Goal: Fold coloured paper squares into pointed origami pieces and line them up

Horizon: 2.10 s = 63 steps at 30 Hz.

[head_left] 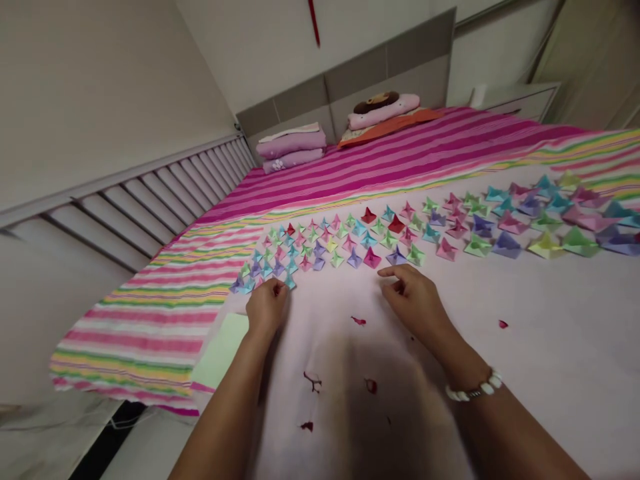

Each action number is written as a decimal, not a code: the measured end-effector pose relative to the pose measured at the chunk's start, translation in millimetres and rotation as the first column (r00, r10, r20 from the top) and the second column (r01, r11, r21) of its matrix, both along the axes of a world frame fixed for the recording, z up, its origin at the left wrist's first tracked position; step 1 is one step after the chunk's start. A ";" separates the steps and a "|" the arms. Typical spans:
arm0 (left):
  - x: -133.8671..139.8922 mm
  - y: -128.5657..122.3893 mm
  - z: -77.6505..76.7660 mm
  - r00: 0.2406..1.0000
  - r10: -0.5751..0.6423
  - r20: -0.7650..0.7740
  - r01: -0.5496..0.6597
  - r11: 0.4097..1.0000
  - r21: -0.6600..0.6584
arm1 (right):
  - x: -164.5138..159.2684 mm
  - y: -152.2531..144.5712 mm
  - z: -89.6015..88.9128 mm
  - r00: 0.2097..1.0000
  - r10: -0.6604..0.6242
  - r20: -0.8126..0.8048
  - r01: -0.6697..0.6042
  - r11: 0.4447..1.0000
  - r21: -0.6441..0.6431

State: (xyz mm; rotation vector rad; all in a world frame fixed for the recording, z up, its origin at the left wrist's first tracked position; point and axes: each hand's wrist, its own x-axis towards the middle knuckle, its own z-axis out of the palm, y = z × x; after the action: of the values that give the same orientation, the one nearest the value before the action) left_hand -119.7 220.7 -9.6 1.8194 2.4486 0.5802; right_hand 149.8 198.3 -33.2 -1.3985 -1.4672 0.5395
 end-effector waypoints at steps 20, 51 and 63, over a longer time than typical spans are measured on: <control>-59.1 -41.2 37.4 0.965 -0.084 0.247 0.055 0.991 0.122 | 1.9 -1.7 1.6 0.999 0.010 -0.046 -0.009 1.000 0.006; -37.4 -110.9 63.7 0.633 -0.093 0.768 -0.301 0.885 0.355 | -8.2 -18.9 22.4 0.957 0.187 -0.223 -0.193 0.981 -0.007; 111.8 -45.1 28.4 -0.133 -0.185 0.974 0.203 0.956 0.210 | 0.3 -18.4 35.4 0.787 0.253 -0.563 -0.304 0.953 0.003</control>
State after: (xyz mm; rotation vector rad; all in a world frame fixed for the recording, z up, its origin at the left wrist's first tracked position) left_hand -7.9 175.6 18.8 0.8358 0.9648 1.2571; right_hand 150.2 179.9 2.2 -0.9619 -1.1700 1.1152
